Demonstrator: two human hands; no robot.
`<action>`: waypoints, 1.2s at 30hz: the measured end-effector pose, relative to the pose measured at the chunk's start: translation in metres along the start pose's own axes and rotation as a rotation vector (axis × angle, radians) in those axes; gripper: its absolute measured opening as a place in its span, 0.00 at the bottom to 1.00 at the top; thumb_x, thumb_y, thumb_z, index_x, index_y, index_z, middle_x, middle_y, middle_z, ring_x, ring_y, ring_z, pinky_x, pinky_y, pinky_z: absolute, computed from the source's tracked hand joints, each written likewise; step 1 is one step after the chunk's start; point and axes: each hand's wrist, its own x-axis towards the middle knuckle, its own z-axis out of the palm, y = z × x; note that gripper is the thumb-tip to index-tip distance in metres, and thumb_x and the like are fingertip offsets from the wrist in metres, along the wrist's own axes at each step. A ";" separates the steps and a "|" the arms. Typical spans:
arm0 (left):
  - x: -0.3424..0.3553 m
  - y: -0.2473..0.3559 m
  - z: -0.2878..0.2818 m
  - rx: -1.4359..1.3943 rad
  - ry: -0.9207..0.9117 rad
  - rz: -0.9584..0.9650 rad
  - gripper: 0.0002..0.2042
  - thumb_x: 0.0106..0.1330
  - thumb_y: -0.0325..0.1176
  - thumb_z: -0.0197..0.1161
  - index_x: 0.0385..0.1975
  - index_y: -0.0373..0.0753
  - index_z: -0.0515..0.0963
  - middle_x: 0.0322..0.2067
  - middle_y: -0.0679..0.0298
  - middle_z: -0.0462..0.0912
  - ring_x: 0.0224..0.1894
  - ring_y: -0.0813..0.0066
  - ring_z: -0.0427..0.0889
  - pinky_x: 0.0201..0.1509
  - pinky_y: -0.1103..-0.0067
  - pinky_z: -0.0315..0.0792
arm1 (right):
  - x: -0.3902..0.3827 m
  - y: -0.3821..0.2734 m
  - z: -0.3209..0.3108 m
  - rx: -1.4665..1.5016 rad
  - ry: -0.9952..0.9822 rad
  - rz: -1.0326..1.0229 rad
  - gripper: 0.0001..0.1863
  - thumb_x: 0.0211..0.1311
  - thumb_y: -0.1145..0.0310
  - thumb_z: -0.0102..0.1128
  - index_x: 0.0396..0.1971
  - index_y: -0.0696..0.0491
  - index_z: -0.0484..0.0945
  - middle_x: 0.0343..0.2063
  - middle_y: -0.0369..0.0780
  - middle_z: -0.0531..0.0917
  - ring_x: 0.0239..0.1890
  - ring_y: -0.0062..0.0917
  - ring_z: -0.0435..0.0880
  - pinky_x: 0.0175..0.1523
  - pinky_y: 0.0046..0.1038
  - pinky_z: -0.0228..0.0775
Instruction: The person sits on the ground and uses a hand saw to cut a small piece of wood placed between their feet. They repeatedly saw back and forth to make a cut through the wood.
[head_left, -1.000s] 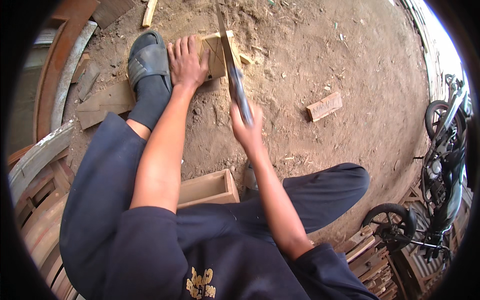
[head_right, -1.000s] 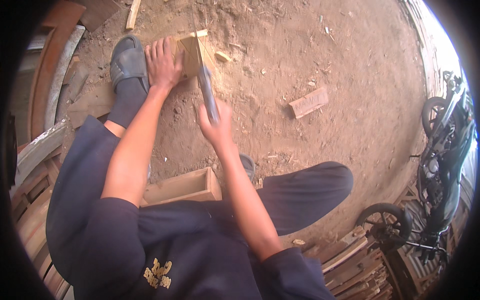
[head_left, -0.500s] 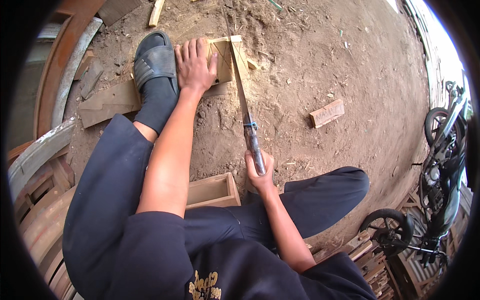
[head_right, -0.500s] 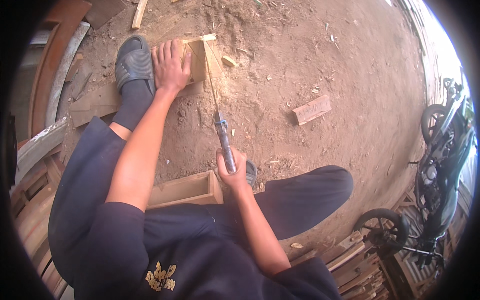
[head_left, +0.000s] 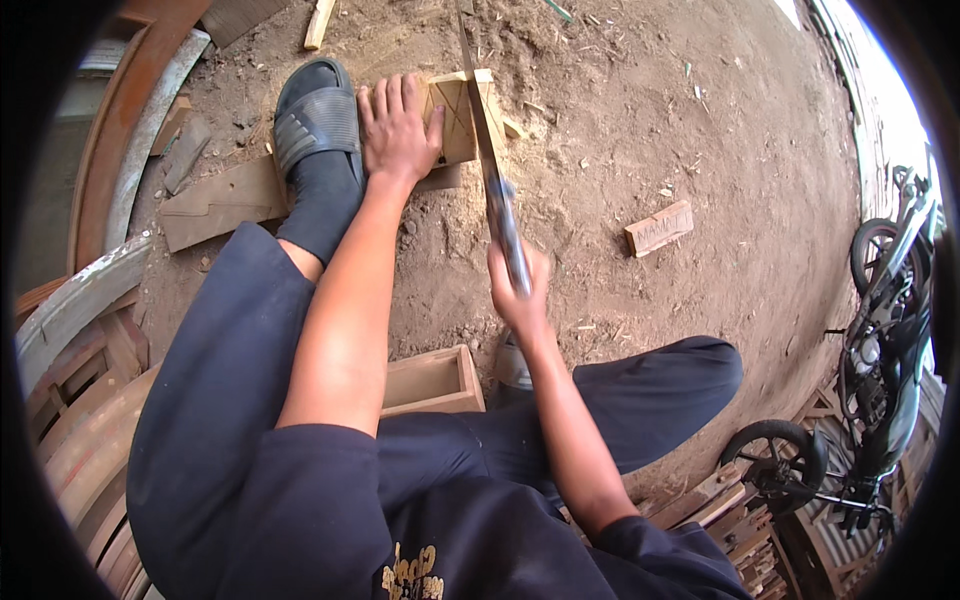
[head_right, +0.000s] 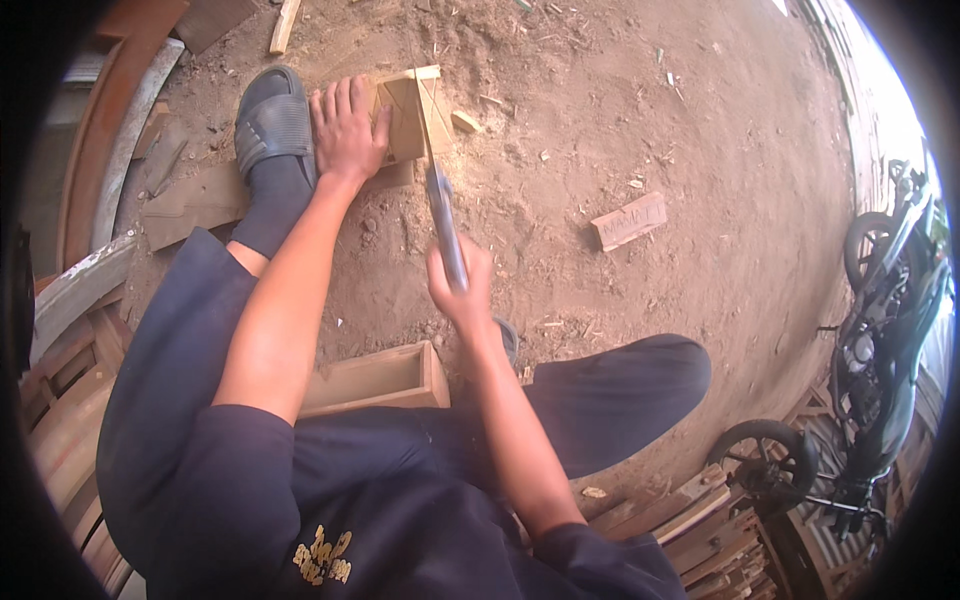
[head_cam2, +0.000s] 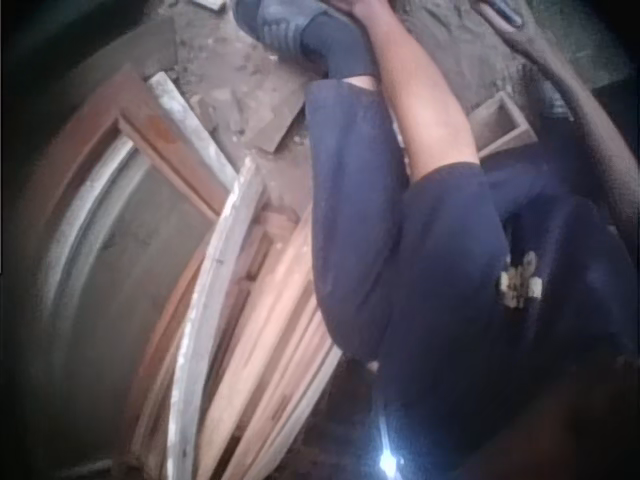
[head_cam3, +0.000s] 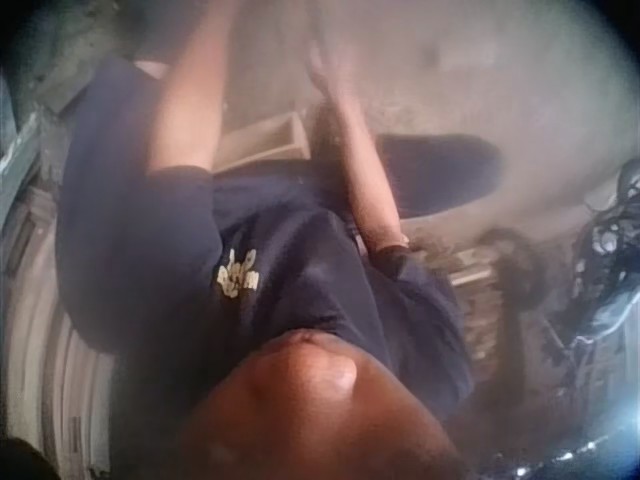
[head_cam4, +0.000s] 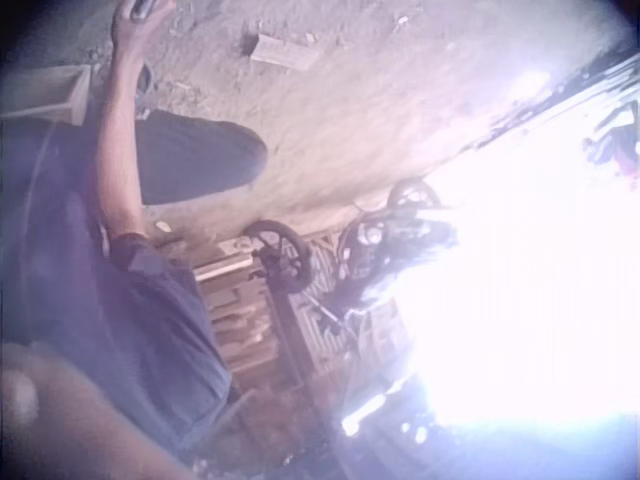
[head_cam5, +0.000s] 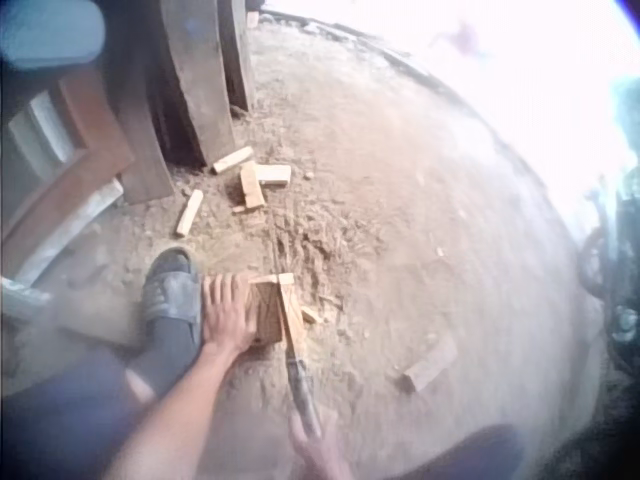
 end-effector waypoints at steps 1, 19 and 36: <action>0.005 0.002 0.001 0.008 0.020 0.006 0.31 0.69 0.51 0.44 0.62 0.31 0.60 0.60 0.50 0.65 0.67 0.55 0.56 0.73 0.58 0.39 | 0.030 -0.002 0.006 0.095 -0.038 0.066 0.13 0.59 0.73 0.54 0.15 0.56 0.68 0.10 0.31 0.67 0.14 0.12 0.63 0.20 0.22 0.52; 0.004 -0.002 0.007 0.005 -0.002 0.005 0.31 0.70 0.52 0.42 0.62 0.30 0.60 0.62 0.49 0.63 0.68 0.54 0.55 0.74 0.58 0.39 | -0.041 -0.007 -0.016 0.019 -0.007 0.089 0.09 0.58 0.75 0.56 0.19 0.58 0.73 0.12 0.32 0.70 0.16 0.13 0.67 0.20 0.22 0.56; 0.006 0.001 0.003 0.013 -0.021 0.011 0.32 0.68 0.53 0.42 0.63 0.32 0.61 0.63 0.51 0.62 0.69 0.56 0.54 0.74 0.57 0.37 | -0.001 -0.022 -0.007 0.053 -0.033 0.149 0.09 0.58 0.74 0.55 0.19 0.58 0.72 0.12 0.32 0.69 0.16 0.13 0.65 0.20 0.23 0.55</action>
